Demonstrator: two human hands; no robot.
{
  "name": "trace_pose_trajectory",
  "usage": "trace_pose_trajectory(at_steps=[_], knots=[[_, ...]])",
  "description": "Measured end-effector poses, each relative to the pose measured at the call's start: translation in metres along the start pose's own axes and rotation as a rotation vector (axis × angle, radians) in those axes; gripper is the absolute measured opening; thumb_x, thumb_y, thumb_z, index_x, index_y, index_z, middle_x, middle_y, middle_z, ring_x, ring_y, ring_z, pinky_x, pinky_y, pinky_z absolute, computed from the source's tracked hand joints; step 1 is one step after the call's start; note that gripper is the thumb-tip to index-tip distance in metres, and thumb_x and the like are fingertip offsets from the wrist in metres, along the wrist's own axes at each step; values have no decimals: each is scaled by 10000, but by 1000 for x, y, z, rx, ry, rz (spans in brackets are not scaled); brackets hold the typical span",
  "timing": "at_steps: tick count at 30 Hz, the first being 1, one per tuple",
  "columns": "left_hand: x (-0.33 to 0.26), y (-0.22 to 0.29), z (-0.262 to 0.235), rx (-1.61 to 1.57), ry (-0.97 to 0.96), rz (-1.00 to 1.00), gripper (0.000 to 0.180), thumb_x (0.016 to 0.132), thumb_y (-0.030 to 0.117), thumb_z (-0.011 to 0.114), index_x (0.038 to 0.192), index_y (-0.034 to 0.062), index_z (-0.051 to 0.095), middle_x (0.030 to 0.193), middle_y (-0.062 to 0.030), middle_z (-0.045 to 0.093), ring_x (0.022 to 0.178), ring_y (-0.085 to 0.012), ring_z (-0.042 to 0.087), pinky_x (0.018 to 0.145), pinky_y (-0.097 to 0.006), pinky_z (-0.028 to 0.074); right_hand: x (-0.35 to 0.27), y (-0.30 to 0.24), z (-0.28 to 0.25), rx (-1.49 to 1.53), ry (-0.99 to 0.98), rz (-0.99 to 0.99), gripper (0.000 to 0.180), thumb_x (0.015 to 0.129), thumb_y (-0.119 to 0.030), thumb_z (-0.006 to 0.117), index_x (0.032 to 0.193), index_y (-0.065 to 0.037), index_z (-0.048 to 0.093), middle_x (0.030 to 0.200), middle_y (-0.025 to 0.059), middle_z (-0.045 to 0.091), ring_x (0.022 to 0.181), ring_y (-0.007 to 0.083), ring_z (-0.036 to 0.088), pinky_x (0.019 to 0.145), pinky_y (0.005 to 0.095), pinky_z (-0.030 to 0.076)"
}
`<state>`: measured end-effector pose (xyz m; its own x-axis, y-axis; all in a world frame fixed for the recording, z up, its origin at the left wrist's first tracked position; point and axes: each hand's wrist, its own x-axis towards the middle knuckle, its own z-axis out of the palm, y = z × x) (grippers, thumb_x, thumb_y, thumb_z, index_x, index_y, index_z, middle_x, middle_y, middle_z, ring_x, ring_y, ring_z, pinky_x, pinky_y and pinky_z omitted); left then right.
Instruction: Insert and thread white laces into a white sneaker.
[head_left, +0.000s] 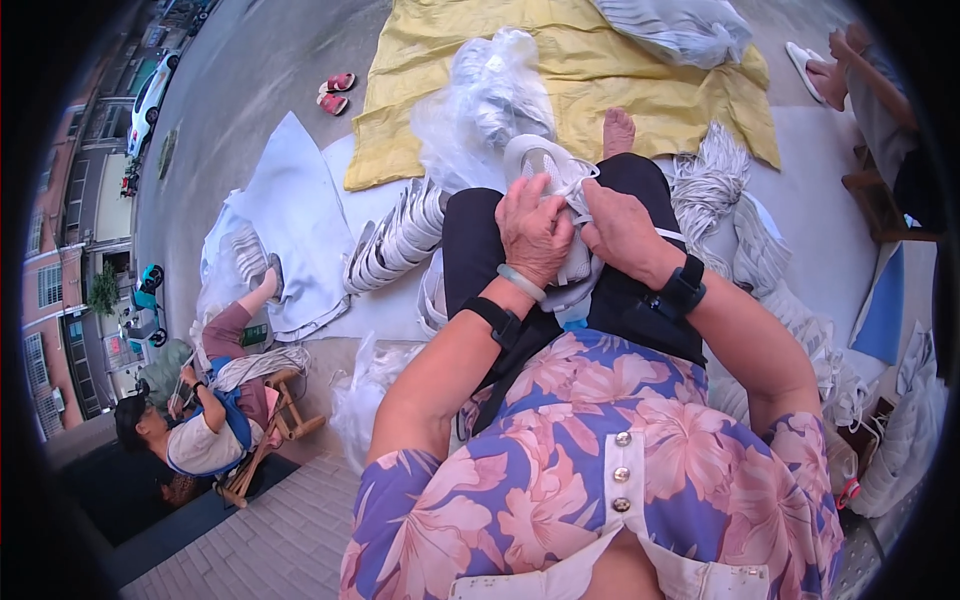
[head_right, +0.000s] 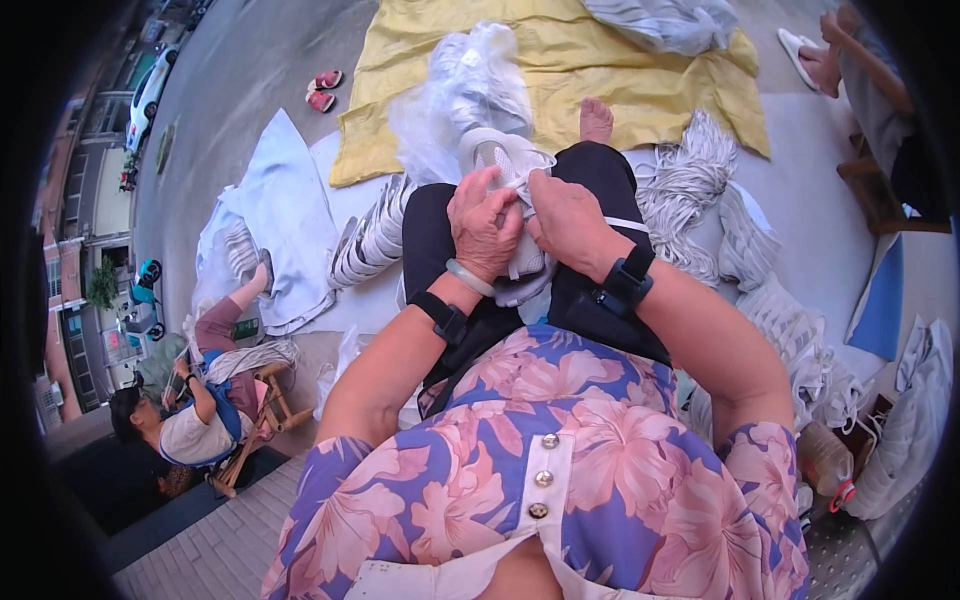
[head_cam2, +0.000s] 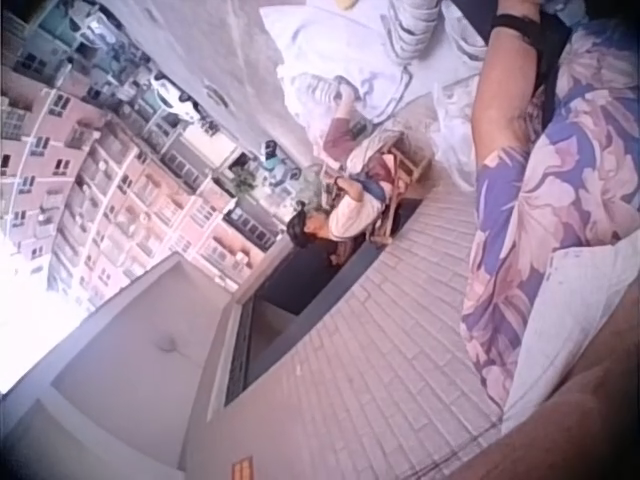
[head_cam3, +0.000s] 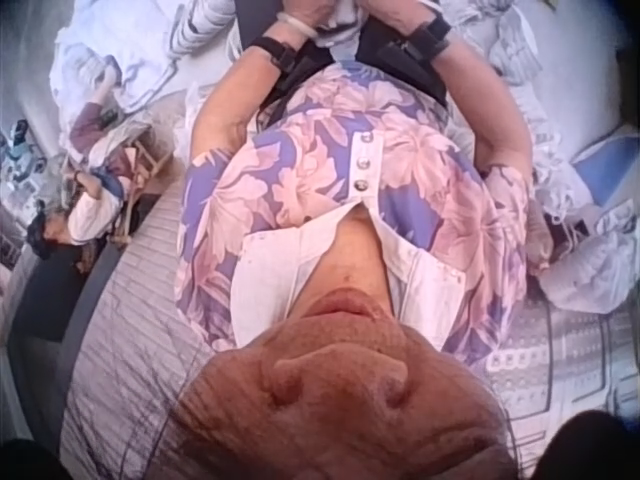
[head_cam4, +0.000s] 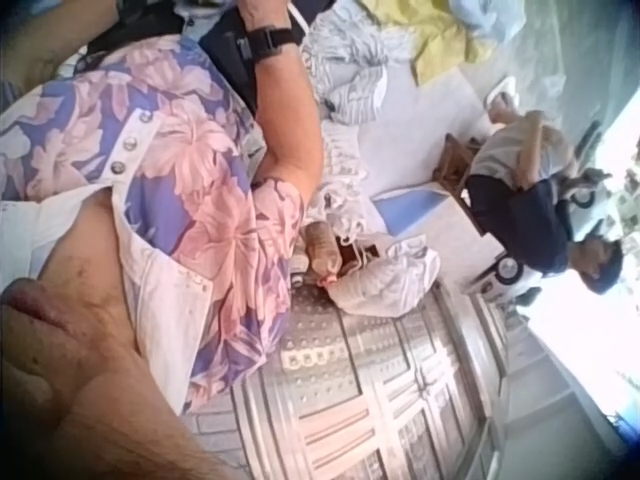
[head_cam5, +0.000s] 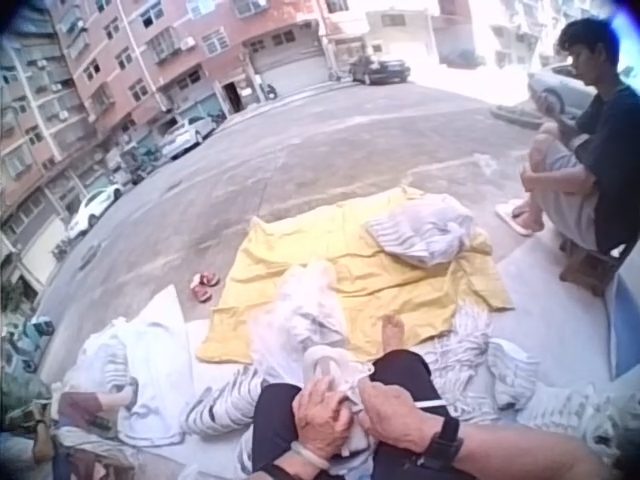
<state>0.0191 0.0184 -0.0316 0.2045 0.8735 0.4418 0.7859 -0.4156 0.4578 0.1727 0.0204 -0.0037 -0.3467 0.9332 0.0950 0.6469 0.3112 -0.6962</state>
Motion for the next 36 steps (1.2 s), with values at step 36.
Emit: trace_pose_trajectory(at_steps=[36], knots=[[-1,15,4,21,-16,-152,173,631,162,691,771,78,634,1197,-101,549,1119,-305,479,926,-414,333,12,2,-4,-77,-109,-52,145,753,-104,493,804,29,517,717,225,591,717,375,598,650,439,472]])
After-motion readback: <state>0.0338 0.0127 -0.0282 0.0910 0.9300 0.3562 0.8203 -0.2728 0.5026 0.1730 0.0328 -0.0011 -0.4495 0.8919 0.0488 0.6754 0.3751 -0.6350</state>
